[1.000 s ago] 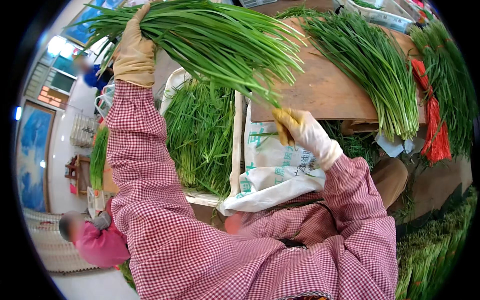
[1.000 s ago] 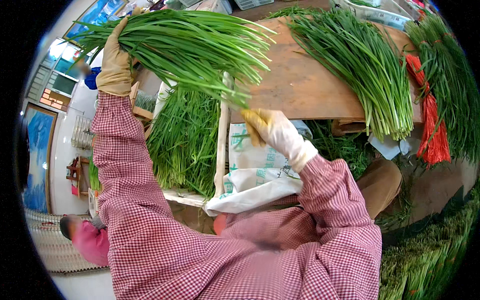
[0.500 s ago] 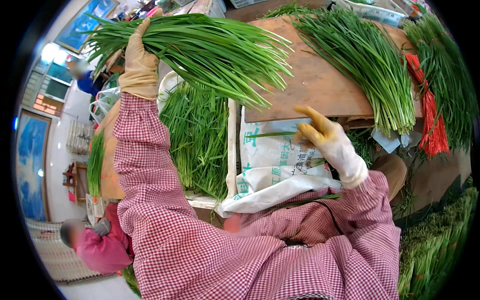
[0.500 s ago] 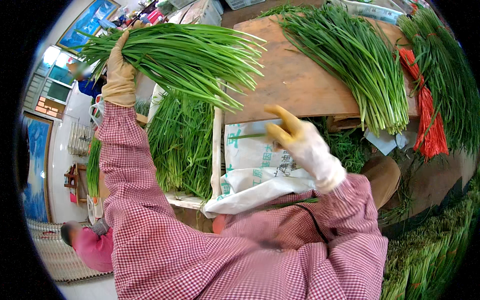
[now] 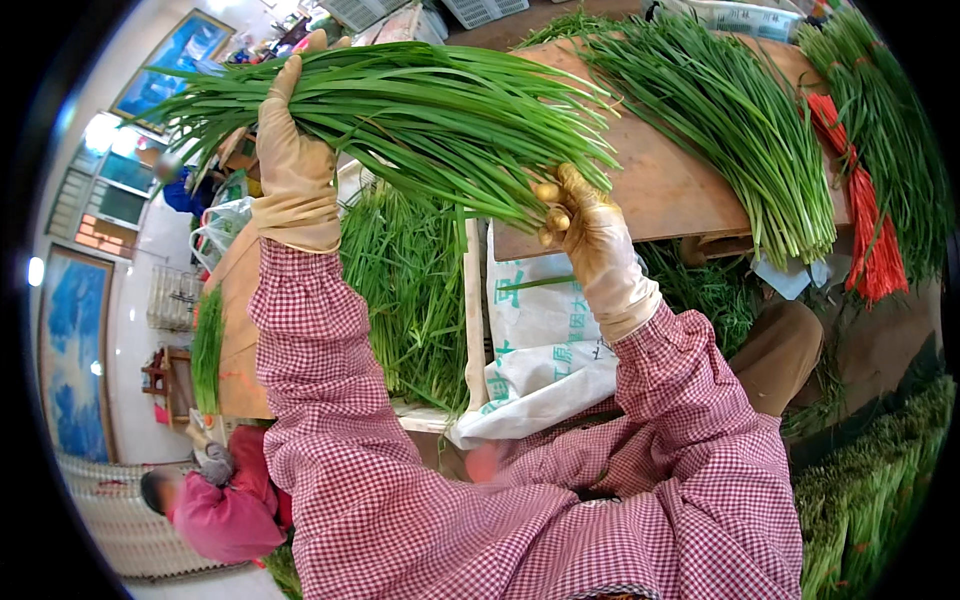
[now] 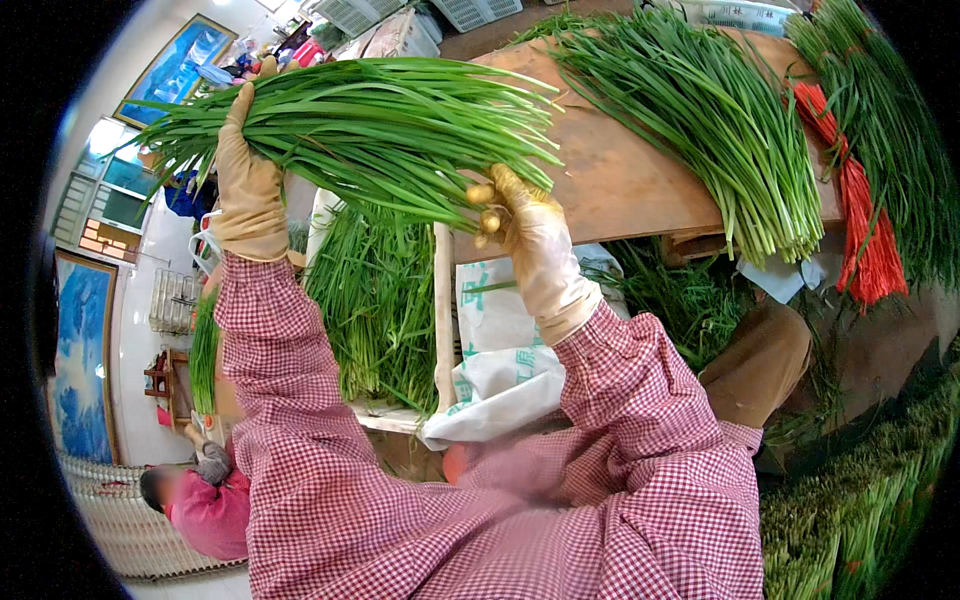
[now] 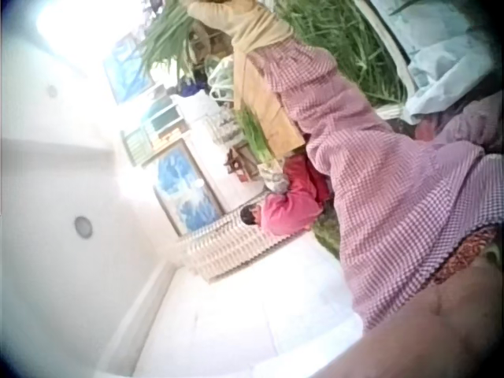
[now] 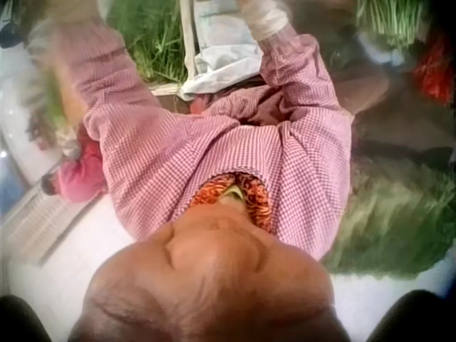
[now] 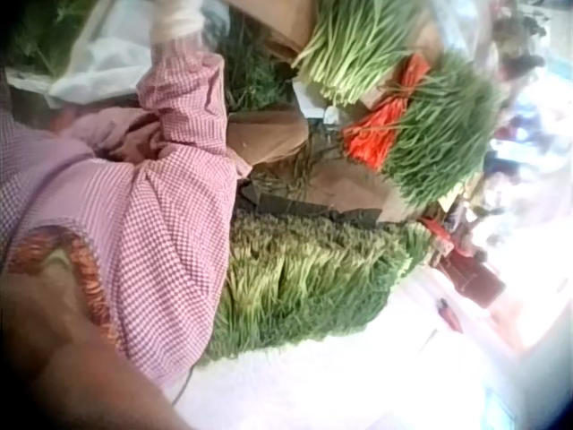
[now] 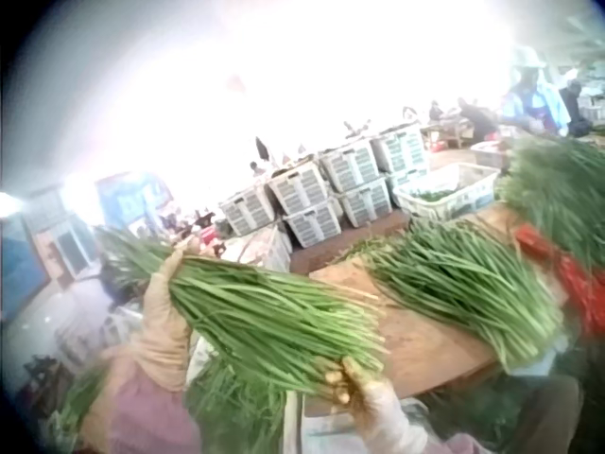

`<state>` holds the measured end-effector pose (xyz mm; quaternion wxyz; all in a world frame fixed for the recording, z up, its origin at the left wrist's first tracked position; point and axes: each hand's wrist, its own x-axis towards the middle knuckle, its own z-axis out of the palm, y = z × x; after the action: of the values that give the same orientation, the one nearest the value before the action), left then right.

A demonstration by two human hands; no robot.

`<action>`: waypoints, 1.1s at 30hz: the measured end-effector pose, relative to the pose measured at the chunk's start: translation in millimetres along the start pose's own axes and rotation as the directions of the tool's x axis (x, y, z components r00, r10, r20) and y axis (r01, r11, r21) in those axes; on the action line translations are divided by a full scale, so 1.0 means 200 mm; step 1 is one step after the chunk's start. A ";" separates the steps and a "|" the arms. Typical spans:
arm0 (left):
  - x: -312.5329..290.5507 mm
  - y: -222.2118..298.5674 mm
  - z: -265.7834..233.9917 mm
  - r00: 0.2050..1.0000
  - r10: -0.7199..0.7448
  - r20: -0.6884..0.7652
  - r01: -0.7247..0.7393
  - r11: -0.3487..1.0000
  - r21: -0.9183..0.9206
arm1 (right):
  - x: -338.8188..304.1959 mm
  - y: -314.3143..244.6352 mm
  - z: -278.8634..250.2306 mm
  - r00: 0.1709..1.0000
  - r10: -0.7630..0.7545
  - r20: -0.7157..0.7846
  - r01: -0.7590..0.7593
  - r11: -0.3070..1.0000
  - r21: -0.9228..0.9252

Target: The person bundles bunches of green chives together using red ties, handling the plants by hand on a wooden table.

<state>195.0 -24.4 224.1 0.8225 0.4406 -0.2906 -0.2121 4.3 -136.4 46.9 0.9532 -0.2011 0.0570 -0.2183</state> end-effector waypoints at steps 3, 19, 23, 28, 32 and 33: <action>-0.02 -0.04 0.04 1.000 0.008 -0.029 -0.008 1.000 -0.021 | 0.00 -0.02 0.01 0.993 -0.092 -0.079 0.082 0.989 -0.123; 0.02 -0.02 0.02 0.975 -0.119 0.190 0.130 0.990 -0.047 | -0.02 -0.11 -0.02 0.995 0.029 0.091 -0.006 0.970 -0.243; 0.00 -0.04 0.02 0.998 -0.054 0.031 0.053 0.998 0.030 | -0.06 -0.13 -0.04 0.985 -0.029 0.167 0.055 0.986 -0.155; -0.01 -0.07 0.00 0.994 -0.107 -0.003 0.106 0.992 -0.062 | -0.04 -0.12 -0.03 0.972 0.118 0.203 -0.068 0.969 -0.237; 0.01 -0.03 -0.05 0.997 -0.077 0.015 0.077 0.997 -0.015 | -0.10 -0.16 -0.04 0.948 0.159 0.274 -0.083 0.959 -0.269; 0.02 -0.01 -0.10 0.998 -0.066 0.002 0.066 0.998 0.013 | -0.14 -0.17 -0.04 0.965 0.201 0.168 -0.136 0.932 -0.335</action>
<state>210.9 -16.5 215.2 0.8118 0.4548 -0.2784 -0.2378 -35.1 -155.5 55.2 0.9240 -0.3683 0.0131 -0.1021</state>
